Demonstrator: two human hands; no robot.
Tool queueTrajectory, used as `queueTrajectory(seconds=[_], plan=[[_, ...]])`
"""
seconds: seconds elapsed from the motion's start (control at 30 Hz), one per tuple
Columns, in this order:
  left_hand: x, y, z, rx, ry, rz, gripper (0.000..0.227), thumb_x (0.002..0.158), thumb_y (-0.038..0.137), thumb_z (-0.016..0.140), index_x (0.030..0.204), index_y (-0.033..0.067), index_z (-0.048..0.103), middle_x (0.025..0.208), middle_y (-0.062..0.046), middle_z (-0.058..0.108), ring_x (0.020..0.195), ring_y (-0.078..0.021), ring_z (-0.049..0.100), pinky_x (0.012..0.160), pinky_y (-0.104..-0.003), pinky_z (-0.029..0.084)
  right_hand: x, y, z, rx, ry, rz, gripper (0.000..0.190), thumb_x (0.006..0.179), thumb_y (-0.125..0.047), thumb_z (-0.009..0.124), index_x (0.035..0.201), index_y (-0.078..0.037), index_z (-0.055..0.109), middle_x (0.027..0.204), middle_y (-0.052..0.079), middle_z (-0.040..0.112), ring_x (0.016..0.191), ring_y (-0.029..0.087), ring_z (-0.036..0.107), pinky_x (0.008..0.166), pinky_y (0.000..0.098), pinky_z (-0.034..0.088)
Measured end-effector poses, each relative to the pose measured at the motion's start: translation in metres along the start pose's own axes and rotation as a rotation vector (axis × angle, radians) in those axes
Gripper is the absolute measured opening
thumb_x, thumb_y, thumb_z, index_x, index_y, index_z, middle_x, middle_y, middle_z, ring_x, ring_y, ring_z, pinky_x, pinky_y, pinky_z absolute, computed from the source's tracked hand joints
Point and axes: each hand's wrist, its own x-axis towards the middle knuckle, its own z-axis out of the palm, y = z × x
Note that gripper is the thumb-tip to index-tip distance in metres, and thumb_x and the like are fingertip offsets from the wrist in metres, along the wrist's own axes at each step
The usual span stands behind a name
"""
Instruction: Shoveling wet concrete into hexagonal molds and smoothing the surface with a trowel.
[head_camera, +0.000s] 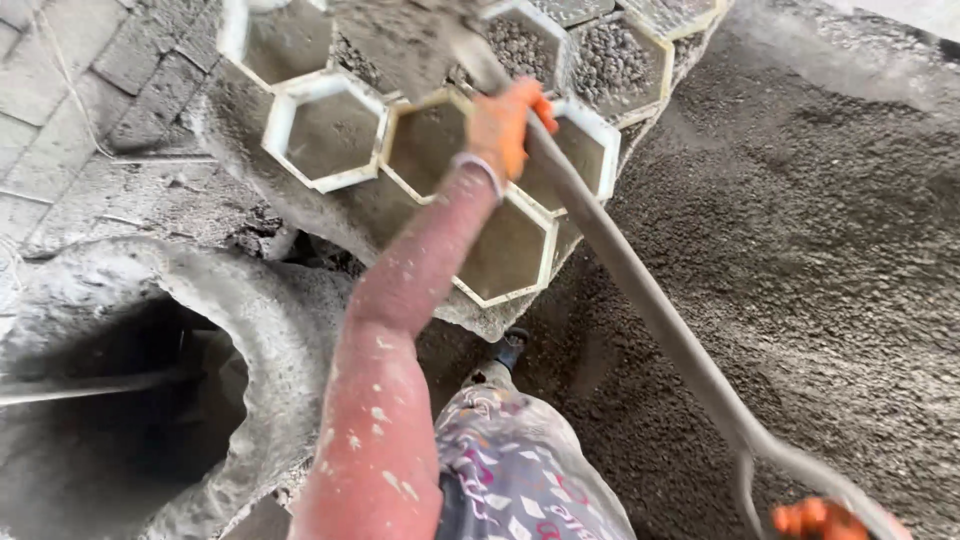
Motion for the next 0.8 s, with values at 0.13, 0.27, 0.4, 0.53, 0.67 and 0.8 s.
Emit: queueTrajectory(seconds=[0.13,0.27,0.4,0.53,0.67,0.8], plan=[[0.072,0.005,-0.072,0.099,0.136,0.052,0.032,0.085,0.031,0.066,0.082,0.0005,0.072,0.075,-0.013,0.075,0.068,-0.0217,0.073,0.062,-0.035,0.06,-0.043,-0.02,0.158,0.0,0.049,0.03,0.02,0.095,-0.009,0.063,0.11,0.005,0.066,0.09,0.015,0.072,0.079,0.022,0.072,0.063,0.0382,0.059],[0.152,-0.003,-0.124,-0.133,0.085,0.183,0.028,0.088,0.027,0.07,0.085,-0.0009,0.068,0.076,-0.013,0.07,0.063,-0.0236,0.069,0.059,-0.037,0.06,-0.058,-0.036,0.252,-0.271,0.099,-0.879,0.018,0.088,-0.009,0.072,0.1,-0.001,0.062,0.094,0.01,0.071,0.085,0.022,0.072,0.075,0.0359,0.06],[0.089,0.022,-0.087,-0.277,0.159,0.301,0.023,0.084,0.016,0.073,0.097,0.0021,0.059,0.071,-0.011,0.067,0.058,-0.0227,0.069,0.051,-0.039,0.06,-0.067,-0.018,0.258,-0.304,0.002,-0.924,0.018,0.082,-0.003,0.075,0.098,-0.003,0.066,0.097,0.009,0.072,0.093,0.024,0.073,0.096,0.0384,0.058],[0.025,0.0,-0.029,-0.221,-0.003,0.403,0.025,0.093,0.016,0.072,0.105,-0.0011,0.057,0.075,-0.012,0.066,0.06,-0.0214,0.066,0.055,-0.038,0.059,-0.092,0.053,0.232,-0.363,0.074,-0.694,0.029,0.078,-0.002,0.076,0.106,-0.001,0.068,0.109,0.014,0.071,0.107,0.027,0.07,0.106,0.0388,0.053],[-0.028,-0.038,0.023,-0.27,-0.142,0.361,0.023,0.094,0.016,0.071,0.106,0.0056,0.054,0.074,-0.008,0.062,0.058,-0.0186,0.061,0.051,-0.035,0.052,-0.133,0.128,0.194,-0.119,0.133,-0.448,0.04,0.081,0.0,0.076,0.119,0.002,0.065,0.131,0.016,0.065,0.122,0.026,0.064,0.105,0.0362,0.052],[-0.061,-0.099,0.076,-0.263,-0.227,0.201,0.021,0.097,0.02,0.07,0.107,0.0082,0.057,0.078,-0.008,0.064,0.06,-0.0182,0.063,0.053,-0.034,0.054,-0.175,0.219,0.165,0.494,0.367,-0.104,0.041,0.088,-0.003,0.073,0.128,0.003,0.063,0.143,0.017,0.06,0.126,0.027,0.062,0.098,0.0371,0.054]])
